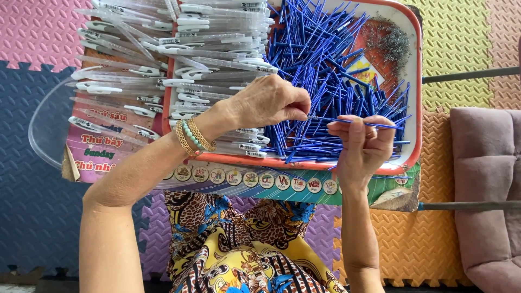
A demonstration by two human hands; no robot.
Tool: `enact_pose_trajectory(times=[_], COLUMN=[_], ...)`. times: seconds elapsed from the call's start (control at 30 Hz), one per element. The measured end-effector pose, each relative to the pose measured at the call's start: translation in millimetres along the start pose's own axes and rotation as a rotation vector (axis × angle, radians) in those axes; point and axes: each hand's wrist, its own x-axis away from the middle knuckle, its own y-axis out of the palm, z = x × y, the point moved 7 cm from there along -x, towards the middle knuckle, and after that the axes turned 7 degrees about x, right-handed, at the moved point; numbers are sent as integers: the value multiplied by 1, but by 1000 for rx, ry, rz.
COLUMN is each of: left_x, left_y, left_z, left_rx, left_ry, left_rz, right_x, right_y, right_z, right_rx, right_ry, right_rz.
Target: Assembling ballpoint pens by inserting blue ink refills into white pen bodies.
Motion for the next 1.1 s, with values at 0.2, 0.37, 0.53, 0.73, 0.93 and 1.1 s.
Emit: enact_pose_trajectory(times=[0.2,0.37,0.53,0.73,0.93,1.1], left_x=[3,7,46,103,89,83], left_y=[-3,-5,-50,-59,-21,-24], left_z=[15,8,23,-49,-79,-86], left_rx=[45,-12,-212,-667,-848,-706], left_ry=[28,34,62,-164,-195,-288], left_rz=[8,91,168,164,117,72], right_x=[2,5,-2,-4,-4,-5], right_y=[19,32,22,10,49,76], right_z=[-7,14,26,41,18,18], right_rx=[-55,-271,-360,-293,-108,43], right_ry=[81,288,322,318,236,180], right_rz=[-10,-135,-130,-94,-145,-232])
